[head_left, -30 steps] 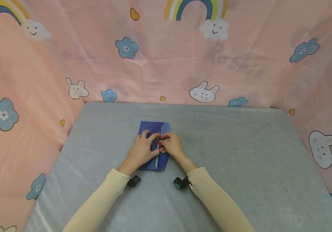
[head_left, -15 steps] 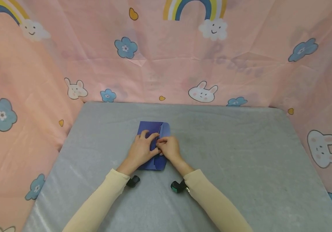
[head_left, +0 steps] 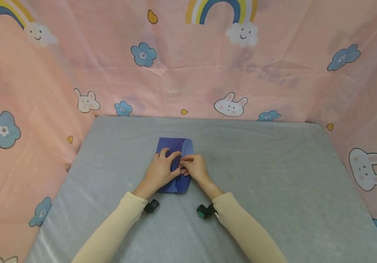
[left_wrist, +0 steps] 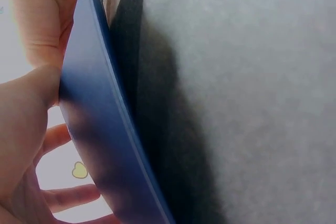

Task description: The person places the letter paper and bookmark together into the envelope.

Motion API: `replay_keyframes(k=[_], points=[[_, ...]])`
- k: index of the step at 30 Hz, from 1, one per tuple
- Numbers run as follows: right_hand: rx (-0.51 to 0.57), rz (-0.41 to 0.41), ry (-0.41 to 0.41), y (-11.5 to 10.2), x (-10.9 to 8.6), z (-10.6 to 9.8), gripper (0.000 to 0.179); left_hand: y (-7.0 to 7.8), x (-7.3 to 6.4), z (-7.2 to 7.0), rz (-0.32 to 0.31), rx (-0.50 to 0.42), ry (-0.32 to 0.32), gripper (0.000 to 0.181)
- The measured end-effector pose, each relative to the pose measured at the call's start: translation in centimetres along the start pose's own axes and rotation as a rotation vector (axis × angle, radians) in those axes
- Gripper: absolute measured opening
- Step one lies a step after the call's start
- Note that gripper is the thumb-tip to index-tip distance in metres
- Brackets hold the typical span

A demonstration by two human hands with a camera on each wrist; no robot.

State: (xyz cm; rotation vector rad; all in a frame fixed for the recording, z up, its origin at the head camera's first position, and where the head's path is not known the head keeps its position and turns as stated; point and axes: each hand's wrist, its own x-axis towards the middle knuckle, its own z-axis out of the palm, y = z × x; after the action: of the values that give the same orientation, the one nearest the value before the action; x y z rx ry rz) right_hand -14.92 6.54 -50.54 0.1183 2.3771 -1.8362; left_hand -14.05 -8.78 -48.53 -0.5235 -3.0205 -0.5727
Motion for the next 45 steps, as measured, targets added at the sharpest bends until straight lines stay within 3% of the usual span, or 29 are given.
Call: replay_keyframes(k=[12,18,31,40,45], points=[[0.003,-0.004,-0.076,0.1,0.0,-0.4,0.022,-0.2,0.1,-0.1,-0.011,-0.027,-0.019,0.055],[0.018,-0.045,-0.074,0.7,-0.2,-0.5,0.039,-0.3,0.2,-0.5,0.003,-0.026,-0.039,0.055],[-0.083,-0.125,-0.111,1.2,-0.5,-0.3,0.048,-0.5,0.3,-1.2,0.019,-0.039,-0.072,0.056],[-0.096,-0.108,-0.124,1.3,-0.2,-0.6,0.052,-0.6,0.5,-1.1,0.014,-0.029,-0.085,0.056],[-0.063,-0.095,-0.177,1.4,-0.3,-1.6,0.057,-0.4,0.3,-1.1,0.015,-0.012,-0.089,0.058]])
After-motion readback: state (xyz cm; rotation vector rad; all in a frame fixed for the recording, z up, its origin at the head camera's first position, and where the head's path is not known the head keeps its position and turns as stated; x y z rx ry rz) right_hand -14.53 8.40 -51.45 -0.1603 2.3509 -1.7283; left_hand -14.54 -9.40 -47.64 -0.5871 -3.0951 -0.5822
